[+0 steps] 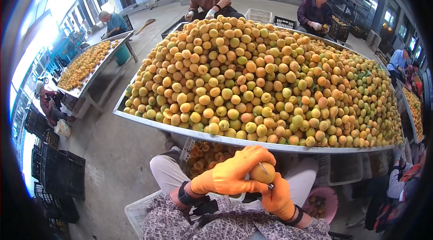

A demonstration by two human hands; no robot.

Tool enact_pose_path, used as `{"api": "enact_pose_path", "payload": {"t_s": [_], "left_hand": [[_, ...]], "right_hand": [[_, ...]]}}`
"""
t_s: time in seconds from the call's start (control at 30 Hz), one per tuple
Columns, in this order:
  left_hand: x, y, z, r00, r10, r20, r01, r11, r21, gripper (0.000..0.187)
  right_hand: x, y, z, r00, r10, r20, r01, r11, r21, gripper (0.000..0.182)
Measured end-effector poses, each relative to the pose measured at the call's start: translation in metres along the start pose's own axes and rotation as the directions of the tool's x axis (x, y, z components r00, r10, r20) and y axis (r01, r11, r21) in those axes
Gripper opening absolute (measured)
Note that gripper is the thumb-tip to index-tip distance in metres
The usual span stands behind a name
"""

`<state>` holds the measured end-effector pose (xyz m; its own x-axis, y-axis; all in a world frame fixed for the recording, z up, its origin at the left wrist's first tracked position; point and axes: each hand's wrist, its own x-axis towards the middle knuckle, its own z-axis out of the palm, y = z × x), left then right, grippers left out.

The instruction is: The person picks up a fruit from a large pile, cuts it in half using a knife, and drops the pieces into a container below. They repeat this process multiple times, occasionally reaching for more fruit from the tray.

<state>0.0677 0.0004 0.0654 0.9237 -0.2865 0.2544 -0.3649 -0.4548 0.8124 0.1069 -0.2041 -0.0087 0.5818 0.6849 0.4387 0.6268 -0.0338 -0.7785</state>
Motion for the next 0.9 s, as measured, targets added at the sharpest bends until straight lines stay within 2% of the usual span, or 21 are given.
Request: {"api": "enact_pose_path", "payload": {"t_s": [0.03,0.07,0.1,0.17,0.27,0.33,0.37,0.4,0.43,0.5,0.53,0.57,0.6,0.63,0.7,0.73,0.77,0.8,0.83,0.87,0.9], "left_hand": [[0.000,0.000,0.008,1.000,0.005,-0.002,-0.005,1.000,0.002,0.063],[-0.002,0.000,0.023,0.998,-0.031,-0.058,0.003,0.900,-0.435,0.067],[-0.003,0.000,0.036,0.992,-0.086,-0.088,-0.016,0.620,-0.785,0.071],[-0.003,0.015,0.049,0.978,-0.140,-0.155,-0.055,0.542,-0.838,0.071],[-0.005,0.015,0.043,0.976,-0.110,-0.187,-0.094,0.561,-0.822,0.065],[-0.004,0.005,0.027,0.951,0.162,-0.265,-0.260,0.881,-0.396,0.056],[-0.005,0.008,0.018,0.950,0.154,-0.270,-0.256,0.883,-0.394,0.056],[-0.005,0.015,0.007,0.972,0.159,-0.171,-0.178,0.979,-0.102,0.057],[-0.003,0.018,-0.005,0.989,0.132,-0.072,-0.115,0.971,0.208,0.059],[0.003,0.017,-0.021,0.991,0.109,0.073,-0.125,0.949,0.289,0.055],[0.003,0.007,-0.016,0.991,0.132,0.008,-0.133,0.989,0.060,0.059],[0.001,0.000,-0.005,0.988,0.140,-0.061,-0.149,0.974,-0.168,0.063],[-0.004,0.001,0.012,0.998,-0.058,0.013,0.052,0.750,-0.660,0.069],[-0.006,0.005,0.024,0.996,-0.085,-0.037,0.028,0.657,-0.754,0.067],[-0.007,0.014,0.045,0.977,-0.125,-0.173,-0.077,0.550,-0.832,0.066],[-0.007,0.014,0.047,0.969,-0.095,-0.229,-0.123,0.617,-0.777,0.060],[-0.008,0.011,0.043,0.967,-0.097,-0.235,-0.128,0.611,-0.781,0.060],[-0.009,0.007,0.033,0.968,0.025,-0.248,-0.154,0.842,-0.518,0.062],[-0.008,0.004,0.019,0.966,0.142,-0.215,-0.183,0.966,-0.185,0.063],[-0.005,0.020,0.004,0.986,0.125,-0.108,-0.116,0.990,0.084,0.062],[-0.003,0.016,-0.001,0.990,0.132,-0.040,-0.124,0.978,0.169,0.063]], "right_hand": [[-0.003,0.001,0.005,0.995,-0.058,-0.077,0.056,0.998,-0.026,0.028],[-0.002,0.001,0.010,0.981,-0.120,-0.153,0.113,0.992,-0.055,0.029],[0.003,0.000,0.013,0.979,-0.127,-0.157,0.119,0.991,-0.058,0.029],[0.014,-0.002,0.017,0.968,-0.090,-0.234,0.128,0.980,0.153,0.028],[0.012,-0.007,0.009,0.976,-0.118,-0.183,0.142,0.982,0.121,0.028],[0.012,-0.004,0.004,0.977,-0.165,-0.133,0.182,0.976,0.121,0.028],[0.011,-0.003,0.002,0.975,-0.185,-0.121,0.188,0.982,0.008,0.028],[0.010,-0.002,0.001,0.972,-0.206,-0.112,0.195,0.975,-0.105,0.028],[0.013,0.000,0.001,0.972,-0.207,-0.113,0.196,0.975,-0.102,0.028],[0.016,0.004,0.001,0.982,-0.188,-0.036,0.185,0.981,-0.060,0.028],[0.012,0.008,0.004,0.967,-0.240,-0.083,0.225,0.961,-0.158,0.029],[0.017,0.005,0.005,0.965,-0.248,-0.087,0.232,0.959,-0.161,0.029],[0.023,-0.001,0.006,0.960,-0.251,-0.125,0.247,0.968,-0.047,0.031],[0.027,-0.004,0.008,0.954,-0.249,-0.167,0.263,0.963,0.065,0.032],[0.023,0.003,0.011,0.955,-0.220,-0.198,0.231,0.973,0.029,0.034],[0.020,0.005,0.009,0.958,-0.228,-0.175,0.234,0.972,0.020,0.035],[0.018,0.007,0.007,0.961,-0.234,-0.147,0.238,0.971,0.013,0.036],[0.015,0.005,0.002,0.964,-0.230,-0.134,0.234,0.972,0.014,0.036],[0.014,0.002,-0.003,0.983,-0.172,-0.064,0.172,0.985,0.001,0.035],[0.014,0.001,-0.005,0.994,-0.112,0.002,0.112,0.994,-0.014,0.034],[0.010,0.006,-0.002,0.994,-0.110,0.005,0.110,0.994,-0.009,0.034]]}}
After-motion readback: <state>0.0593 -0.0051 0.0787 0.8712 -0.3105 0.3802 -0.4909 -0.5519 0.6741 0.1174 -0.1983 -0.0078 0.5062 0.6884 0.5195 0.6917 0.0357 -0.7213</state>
